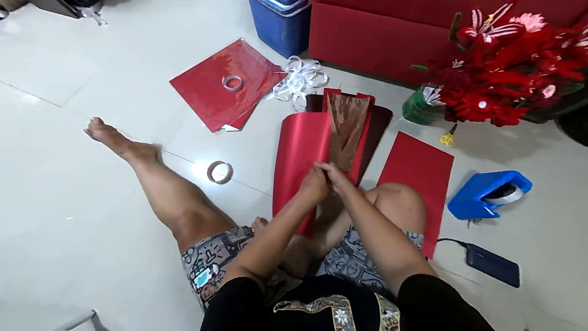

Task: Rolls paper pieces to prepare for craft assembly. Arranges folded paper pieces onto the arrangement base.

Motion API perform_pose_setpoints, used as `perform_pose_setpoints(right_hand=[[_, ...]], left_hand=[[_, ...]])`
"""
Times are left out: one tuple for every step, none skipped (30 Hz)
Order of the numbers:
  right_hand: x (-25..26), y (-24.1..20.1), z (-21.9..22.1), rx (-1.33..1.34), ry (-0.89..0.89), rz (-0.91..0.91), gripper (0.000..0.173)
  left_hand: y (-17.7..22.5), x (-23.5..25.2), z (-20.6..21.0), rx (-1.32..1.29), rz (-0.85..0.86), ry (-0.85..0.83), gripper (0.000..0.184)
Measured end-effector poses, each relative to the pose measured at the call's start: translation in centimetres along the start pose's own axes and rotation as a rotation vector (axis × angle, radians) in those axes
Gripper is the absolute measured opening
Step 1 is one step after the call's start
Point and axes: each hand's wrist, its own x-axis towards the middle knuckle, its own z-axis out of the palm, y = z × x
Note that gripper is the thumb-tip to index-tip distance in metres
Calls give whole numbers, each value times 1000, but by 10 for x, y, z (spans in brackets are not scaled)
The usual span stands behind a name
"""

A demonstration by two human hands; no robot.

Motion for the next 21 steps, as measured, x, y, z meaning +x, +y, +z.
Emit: perform_pose_setpoints(right_hand=[[3,-3,-6,-60,99,36,36],[8,-5,-12,-128,166,54,38],[14,-7,-18,-198,205,57,41],[22,-8,-24,-262,234,51,42],[29,-9,-28,-319,249,48,44],[33,-10,-29,-370,261,55,44],[36,-11,-28,-409,269,58,44],[38,-11,-27,-431,269,56,43],[40,-11,-26,-447,259,50,41],[42,-10,-25,-456,247,38,40],[43,-8,-24,-467,234,26,38],[43,-8,-24,-484,213,16,37],[42,-7,-24,-506,199,6,37],[42,-6,-25,-519,192,-8,37],[43,-4,-26,-524,193,-23,37],[43,-2,-28,-523,194,-35,38],[42,-2,-29,-519,192,-40,40],[41,-1,-29,-519,193,-46,44],[39,1,-29,-518,191,-54,47],[36,3,-29,-518,181,-60,51],[32,5,-28,-534,166,-62,54]], left_hand=[[-3,7,8,-49,52,-26,58],[-7,12,14,-100,102,-49,59],[-12,13,15,-146,131,-75,63],[-19,12,12,-174,141,-79,64],[-28,8,5,-192,126,-60,63],[-41,2,-5,-214,96,-15,60],[-57,-5,-17,-242,55,55,58],[-75,-13,-29,-268,6,134,57],[-92,-24,-42,-295,-48,214,55],[-108,-39,-56,-318,-94,296,53],[-121,-58,-69,-328,-129,382,51],[-132,-80,-81,-322,-147,485,47],[-143,-104,-91,-293,-154,604,44],[-154,-129,-97,-251,-150,740,42],[-164,-153,-101,-230,-151,866,42],[-170,-174,-104,-286,-127,991,42],[-165,-193,-107,-414,-94,1098,41],[-155,-208,-110,-561,1,1178,37],[-144,-220,-114,-710,118,1212,32],[-135,-228,-118,-777,213,1227,28],[-129,-233,-120,-774,274,1237,25]])
